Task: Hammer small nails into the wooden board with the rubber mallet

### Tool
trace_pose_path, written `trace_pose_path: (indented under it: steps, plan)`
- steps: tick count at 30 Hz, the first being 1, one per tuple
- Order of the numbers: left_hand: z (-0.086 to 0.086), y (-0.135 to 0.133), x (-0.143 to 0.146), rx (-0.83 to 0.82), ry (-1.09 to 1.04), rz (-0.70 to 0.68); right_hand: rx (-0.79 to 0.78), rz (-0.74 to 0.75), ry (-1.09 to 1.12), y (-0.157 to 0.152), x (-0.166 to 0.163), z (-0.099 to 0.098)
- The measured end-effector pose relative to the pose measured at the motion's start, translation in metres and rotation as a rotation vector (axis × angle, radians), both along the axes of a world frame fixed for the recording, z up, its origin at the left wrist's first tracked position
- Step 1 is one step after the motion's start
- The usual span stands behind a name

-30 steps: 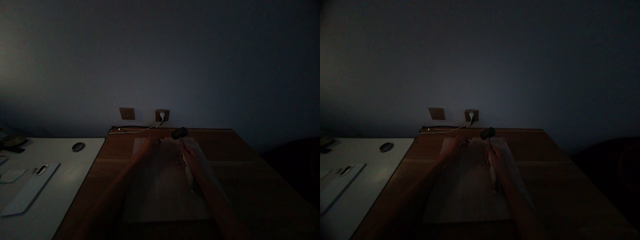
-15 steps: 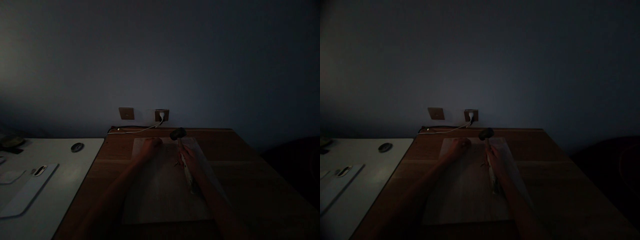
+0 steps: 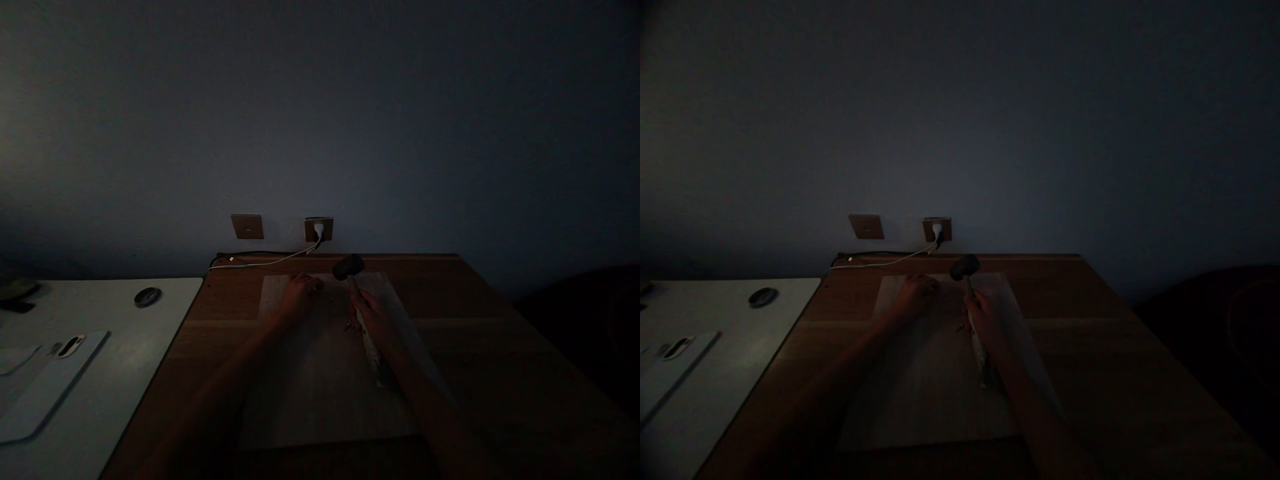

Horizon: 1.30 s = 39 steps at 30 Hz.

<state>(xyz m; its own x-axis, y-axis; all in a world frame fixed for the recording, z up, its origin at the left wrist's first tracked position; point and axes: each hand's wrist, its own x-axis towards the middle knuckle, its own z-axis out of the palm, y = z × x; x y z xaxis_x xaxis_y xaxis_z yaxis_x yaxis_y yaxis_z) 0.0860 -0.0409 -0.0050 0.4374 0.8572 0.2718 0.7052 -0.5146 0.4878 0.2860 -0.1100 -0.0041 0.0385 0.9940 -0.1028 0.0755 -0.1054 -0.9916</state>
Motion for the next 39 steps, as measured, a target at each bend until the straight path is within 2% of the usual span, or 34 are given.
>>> trace_pose_path:
  steps: [9,27,34,39]
  plan:
    - [-0.004,0.002,-0.003,0.017,0.013,0.046,0.052,-0.029,0.004,0.003,0.001,-0.009]
    - [-0.006,0.001,-0.001,0.059,0.049,0.039,0.001,-0.025,0.028,-0.001,-0.004,-0.002]
    - [-0.002,0.001,-0.001,0.027,0.015,0.034,-0.011,0.064,-0.087,-0.004,-0.003,0.004]
    - [-0.008,0.003,-0.001,-0.024,-0.049,0.059,0.031,0.112,-0.229,-0.007,-0.004,0.006]
